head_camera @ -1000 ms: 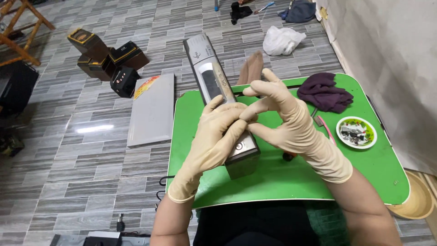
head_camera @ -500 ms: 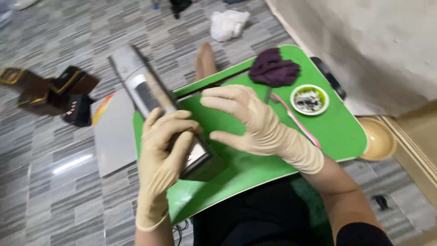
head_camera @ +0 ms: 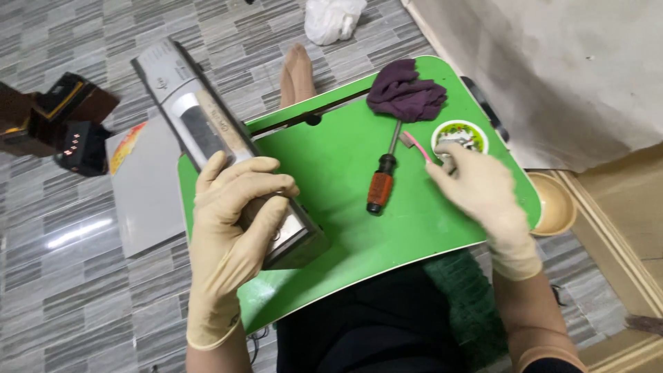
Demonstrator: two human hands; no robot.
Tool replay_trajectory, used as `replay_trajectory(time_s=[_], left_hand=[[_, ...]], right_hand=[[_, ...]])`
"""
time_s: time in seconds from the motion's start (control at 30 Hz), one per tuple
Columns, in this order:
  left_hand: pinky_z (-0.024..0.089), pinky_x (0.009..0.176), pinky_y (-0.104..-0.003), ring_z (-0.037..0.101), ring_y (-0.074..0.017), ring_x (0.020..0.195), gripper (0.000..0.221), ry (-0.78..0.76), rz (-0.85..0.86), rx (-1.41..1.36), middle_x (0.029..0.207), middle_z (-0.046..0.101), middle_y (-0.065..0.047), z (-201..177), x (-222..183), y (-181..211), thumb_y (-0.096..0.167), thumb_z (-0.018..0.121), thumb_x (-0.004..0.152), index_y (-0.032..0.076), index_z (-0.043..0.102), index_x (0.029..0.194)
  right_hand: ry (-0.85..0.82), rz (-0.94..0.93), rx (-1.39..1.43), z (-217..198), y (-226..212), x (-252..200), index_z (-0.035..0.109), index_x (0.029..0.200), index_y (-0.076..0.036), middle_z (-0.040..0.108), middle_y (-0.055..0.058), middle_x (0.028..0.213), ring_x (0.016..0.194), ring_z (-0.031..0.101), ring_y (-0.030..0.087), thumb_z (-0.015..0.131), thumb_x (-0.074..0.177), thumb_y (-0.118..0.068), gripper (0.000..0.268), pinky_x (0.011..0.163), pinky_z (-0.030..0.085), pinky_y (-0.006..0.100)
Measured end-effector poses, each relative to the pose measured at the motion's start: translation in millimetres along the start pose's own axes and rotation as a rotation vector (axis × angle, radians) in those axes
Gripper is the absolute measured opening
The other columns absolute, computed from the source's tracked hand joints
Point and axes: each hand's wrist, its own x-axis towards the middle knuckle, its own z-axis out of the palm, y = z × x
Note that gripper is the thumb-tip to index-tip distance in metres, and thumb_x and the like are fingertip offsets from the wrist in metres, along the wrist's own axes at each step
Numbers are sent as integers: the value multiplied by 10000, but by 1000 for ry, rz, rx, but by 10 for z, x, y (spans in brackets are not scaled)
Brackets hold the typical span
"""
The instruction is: Repairing and cleaning the metal casing of an electronic device using a screwdriver and a cloth
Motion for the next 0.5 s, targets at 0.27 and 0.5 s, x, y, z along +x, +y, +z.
replay_trajectory(time_s=[0.27, 0.5], left_hand=[[233, 1189, -399, 645, -153, 1095, 123, 9, 28, -50, 853, 722, 36, -51, -4, 9, 81, 714, 816, 106, 733, 935], [218, 1206, -418, 641, -146, 1116, 123, 1, 33, -72, 848, 730, 47, -48, -12, -27, 98, 717, 833, 112, 735, 954]], right_hand=[[-1, -26, -272, 467, -594, 172, 385, 1545, -61, 720, 170, 755, 562, 721, 340, 500, 811, -769, 1026, 486, 556, 386], [105, -242, -137, 752, -626, 96, 619, 1339, -208, 721, 150, 770, 561, 674, 378, 419, 955, -347, 454, 476, 537, 438]])
